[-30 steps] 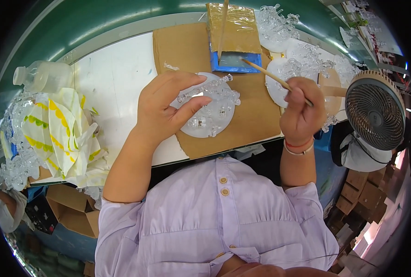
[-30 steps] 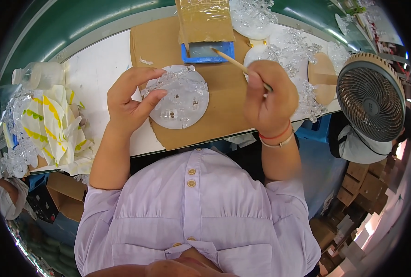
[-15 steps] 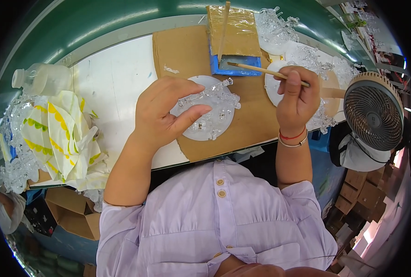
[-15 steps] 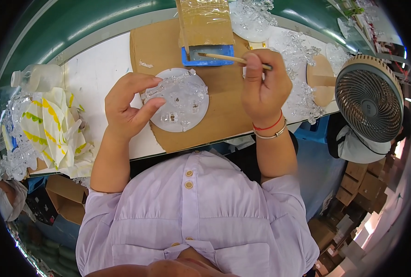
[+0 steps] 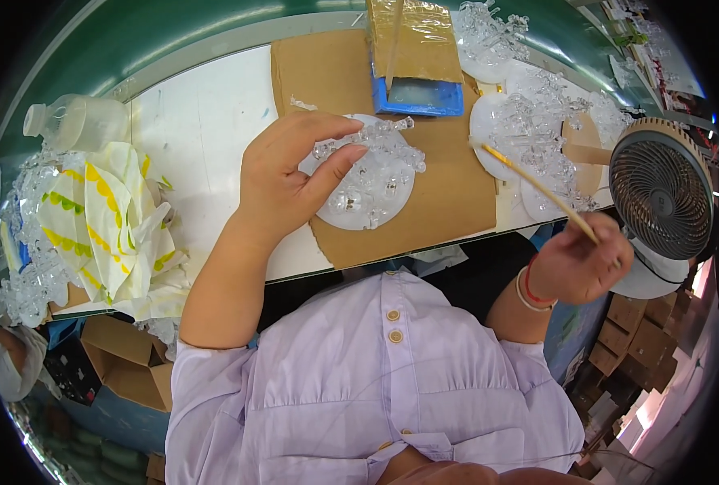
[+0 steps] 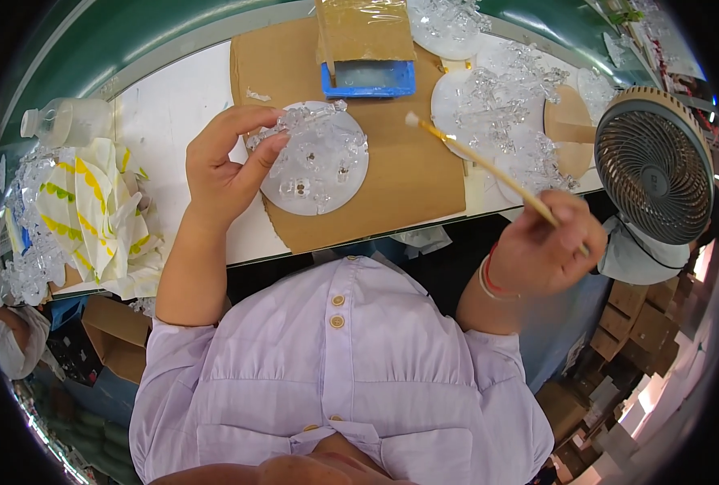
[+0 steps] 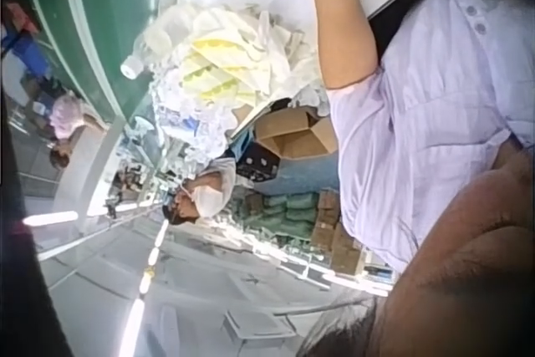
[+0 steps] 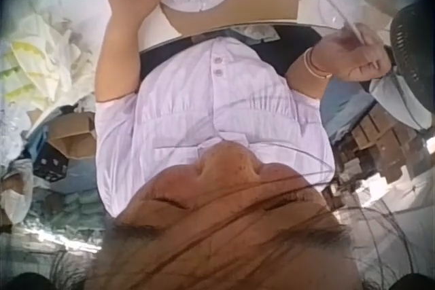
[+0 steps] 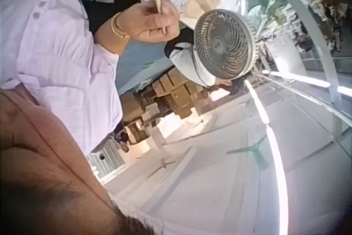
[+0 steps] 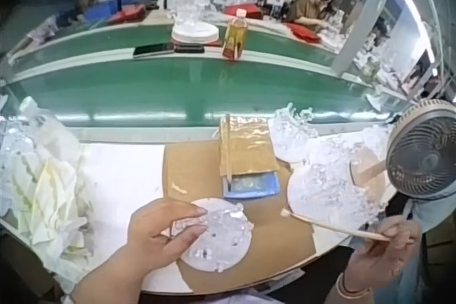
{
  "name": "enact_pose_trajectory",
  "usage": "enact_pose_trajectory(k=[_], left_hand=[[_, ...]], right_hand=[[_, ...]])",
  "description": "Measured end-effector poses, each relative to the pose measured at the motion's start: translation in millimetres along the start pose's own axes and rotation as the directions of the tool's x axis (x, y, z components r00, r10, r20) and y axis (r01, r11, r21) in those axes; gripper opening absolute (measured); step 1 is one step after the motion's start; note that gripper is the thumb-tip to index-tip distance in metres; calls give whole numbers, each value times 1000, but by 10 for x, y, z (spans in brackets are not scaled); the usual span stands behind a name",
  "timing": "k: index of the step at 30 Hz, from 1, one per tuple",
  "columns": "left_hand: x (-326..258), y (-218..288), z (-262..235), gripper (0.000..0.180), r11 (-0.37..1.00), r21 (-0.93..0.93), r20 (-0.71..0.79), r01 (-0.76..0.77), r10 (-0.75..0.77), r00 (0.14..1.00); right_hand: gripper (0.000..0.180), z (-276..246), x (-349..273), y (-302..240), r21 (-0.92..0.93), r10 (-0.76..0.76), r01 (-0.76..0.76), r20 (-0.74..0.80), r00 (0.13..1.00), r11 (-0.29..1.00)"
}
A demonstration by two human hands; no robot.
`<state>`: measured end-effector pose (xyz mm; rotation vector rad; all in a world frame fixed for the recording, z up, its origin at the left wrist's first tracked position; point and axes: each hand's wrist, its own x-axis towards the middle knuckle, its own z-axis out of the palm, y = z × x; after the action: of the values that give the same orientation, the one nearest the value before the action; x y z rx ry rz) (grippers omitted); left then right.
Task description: Applying adhesive to clear plastic snowflake components using a small wooden applicator stick at a factory workbench.
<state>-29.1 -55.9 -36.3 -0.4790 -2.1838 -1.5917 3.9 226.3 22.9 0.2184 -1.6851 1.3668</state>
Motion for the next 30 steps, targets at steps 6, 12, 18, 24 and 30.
enact_pose_trajectory(k=[6,12,18,24,30], left_hand=[[-6,-31,-12,21,998,-21,-15,-52,51,999],[-1,-23,3,21,999,13,-3,-44,45,999],[2,-18,6,21,998,14,-11,-53,53,999],[2,-7,7,19,998,33,-10,-47,47,999],[7,-11,10,18,998,27,-7,-49,49,999]], right_hand=[[29,-116,-277,-232,145,77,-133,340,937,980],[29,0,-500,-94,2,56,-67,532,845,998],[25,105,-516,32,-18,-12,29,609,793,999],[18,169,-521,107,-27,-40,83,706,707,996],[10,247,-626,295,24,-106,125,697,709,992]])
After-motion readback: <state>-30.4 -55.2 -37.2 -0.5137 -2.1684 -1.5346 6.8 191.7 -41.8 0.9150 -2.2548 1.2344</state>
